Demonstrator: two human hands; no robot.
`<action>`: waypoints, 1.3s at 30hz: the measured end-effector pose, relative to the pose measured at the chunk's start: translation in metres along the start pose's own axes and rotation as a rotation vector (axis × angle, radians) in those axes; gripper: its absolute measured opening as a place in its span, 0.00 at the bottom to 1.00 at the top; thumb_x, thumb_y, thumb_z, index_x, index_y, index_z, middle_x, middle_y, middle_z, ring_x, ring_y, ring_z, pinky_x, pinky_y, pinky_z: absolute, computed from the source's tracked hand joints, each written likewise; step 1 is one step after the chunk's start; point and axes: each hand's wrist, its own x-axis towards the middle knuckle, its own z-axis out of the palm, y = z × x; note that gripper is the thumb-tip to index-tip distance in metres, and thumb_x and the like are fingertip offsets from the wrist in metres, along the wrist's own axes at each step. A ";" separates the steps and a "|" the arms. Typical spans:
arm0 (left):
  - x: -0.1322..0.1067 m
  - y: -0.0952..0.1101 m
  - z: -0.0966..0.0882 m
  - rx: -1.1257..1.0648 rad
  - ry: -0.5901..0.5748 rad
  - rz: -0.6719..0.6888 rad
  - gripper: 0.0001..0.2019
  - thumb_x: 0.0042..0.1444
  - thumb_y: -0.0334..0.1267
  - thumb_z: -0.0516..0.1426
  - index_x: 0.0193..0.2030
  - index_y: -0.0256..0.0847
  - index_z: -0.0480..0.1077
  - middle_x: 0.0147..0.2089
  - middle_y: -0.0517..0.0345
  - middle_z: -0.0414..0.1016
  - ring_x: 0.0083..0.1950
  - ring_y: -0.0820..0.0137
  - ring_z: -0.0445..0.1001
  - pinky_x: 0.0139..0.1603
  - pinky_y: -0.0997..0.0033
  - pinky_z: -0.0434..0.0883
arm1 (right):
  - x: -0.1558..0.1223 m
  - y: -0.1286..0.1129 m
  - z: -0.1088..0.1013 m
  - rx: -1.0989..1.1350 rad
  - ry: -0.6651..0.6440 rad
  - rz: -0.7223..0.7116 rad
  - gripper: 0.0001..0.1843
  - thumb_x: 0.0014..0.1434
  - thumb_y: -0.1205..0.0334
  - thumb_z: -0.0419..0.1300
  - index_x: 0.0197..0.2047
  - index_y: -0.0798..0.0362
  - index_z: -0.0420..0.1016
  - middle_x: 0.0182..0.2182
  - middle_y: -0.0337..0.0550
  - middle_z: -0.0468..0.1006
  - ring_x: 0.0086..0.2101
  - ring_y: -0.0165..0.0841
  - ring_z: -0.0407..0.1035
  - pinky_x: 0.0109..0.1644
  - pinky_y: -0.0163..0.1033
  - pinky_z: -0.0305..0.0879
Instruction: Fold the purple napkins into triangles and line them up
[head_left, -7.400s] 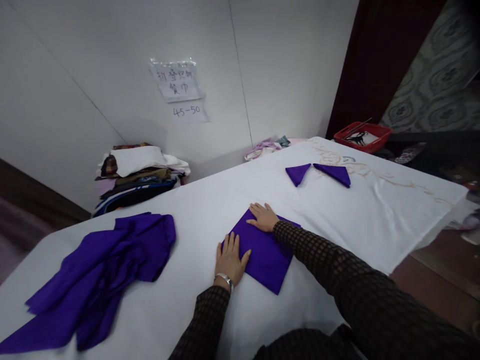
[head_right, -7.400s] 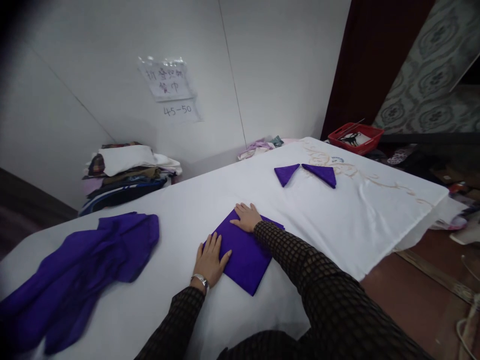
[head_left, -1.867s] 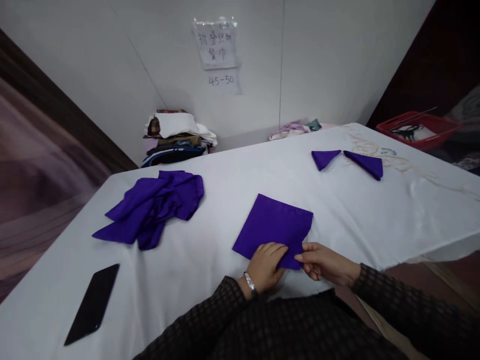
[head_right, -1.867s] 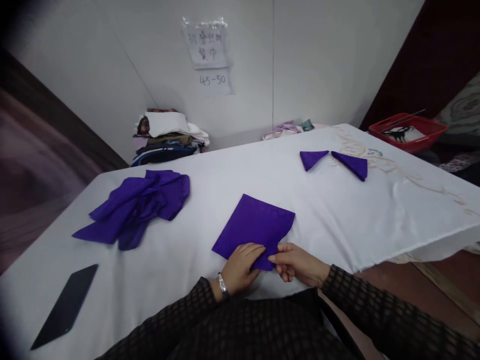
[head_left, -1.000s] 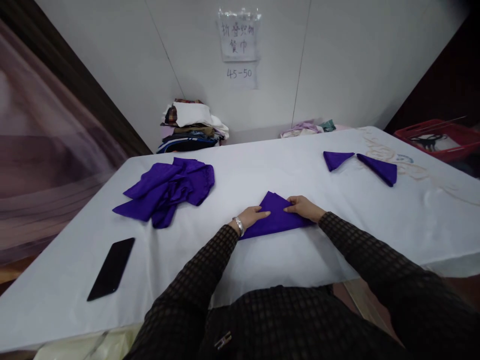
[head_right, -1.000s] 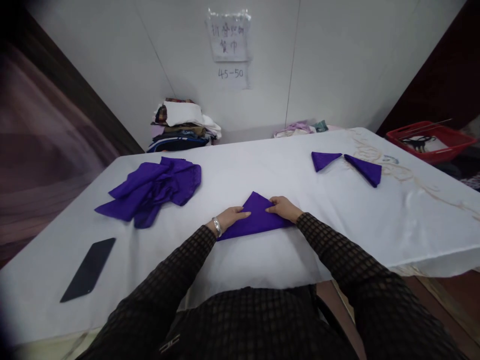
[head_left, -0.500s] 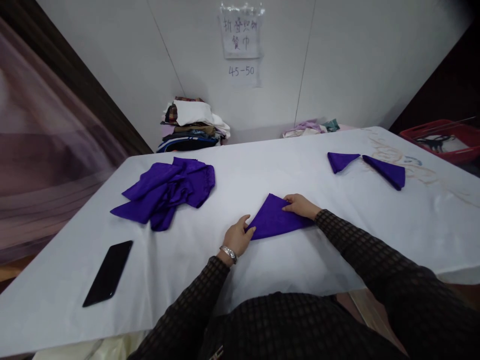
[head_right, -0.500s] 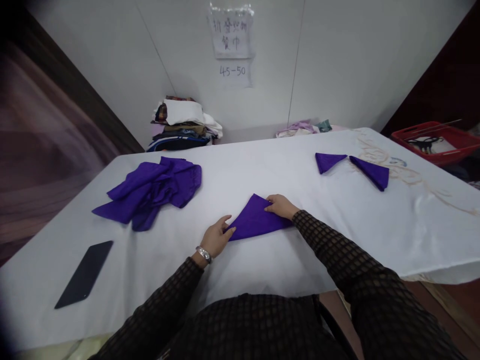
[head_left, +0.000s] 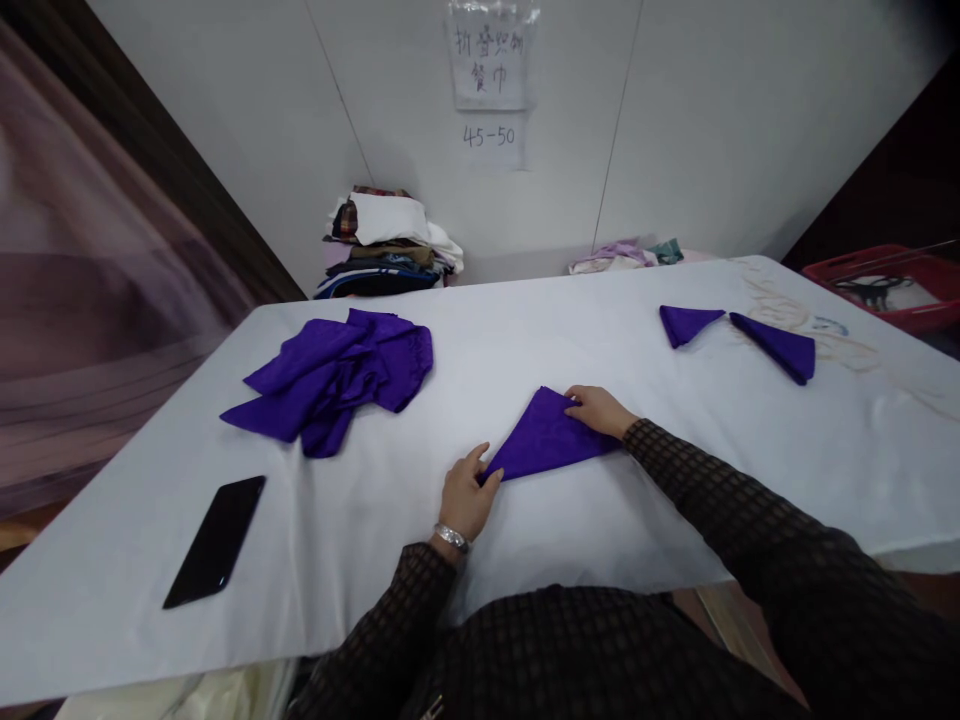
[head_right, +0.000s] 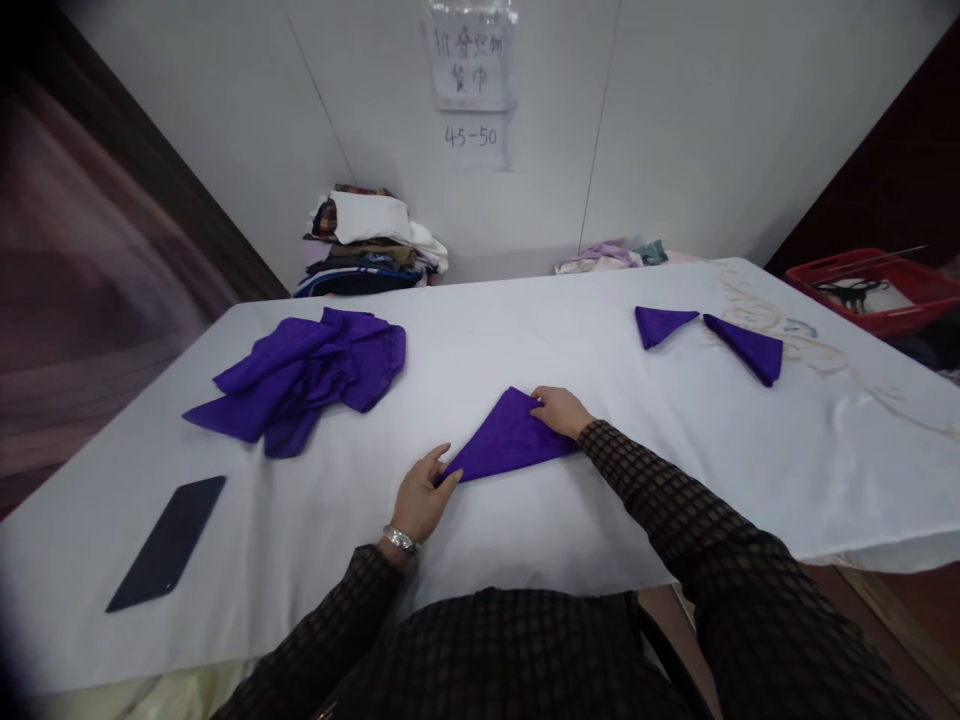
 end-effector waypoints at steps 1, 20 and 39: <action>-0.001 0.000 0.000 -0.005 -0.008 -0.007 0.21 0.53 0.40 0.57 0.54 0.40 0.67 0.32 0.60 0.73 0.38 0.69 0.70 0.47 0.63 0.67 | 0.000 -0.001 0.000 -0.007 -0.001 0.003 0.16 0.54 0.61 0.60 0.47 0.53 0.74 0.43 0.47 0.78 0.42 0.37 0.71 0.44 0.36 0.63; 0.086 0.068 0.004 0.194 -0.280 0.113 0.17 0.57 0.44 0.53 0.50 0.40 0.70 0.45 0.55 0.77 0.40 0.68 0.73 0.44 0.69 0.67 | -0.015 0.002 -0.002 0.103 0.034 0.018 0.15 0.54 0.63 0.59 0.46 0.52 0.74 0.38 0.44 0.79 0.37 0.35 0.72 0.40 0.36 0.63; 0.119 0.064 0.049 0.169 -0.330 0.050 0.15 0.56 0.38 0.55 0.49 0.38 0.72 0.44 0.51 0.77 0.44 0.67 0.73 0.46 0.70 0.66 | 0.014 -0.018 -0.005 0.047 -0.011 0.028 0.16 0.55 0.61 0.60 0.47 0.56 0.75 0.39 0.48 0.79 0.39 0.36 0.72 0.41 0.35 0.62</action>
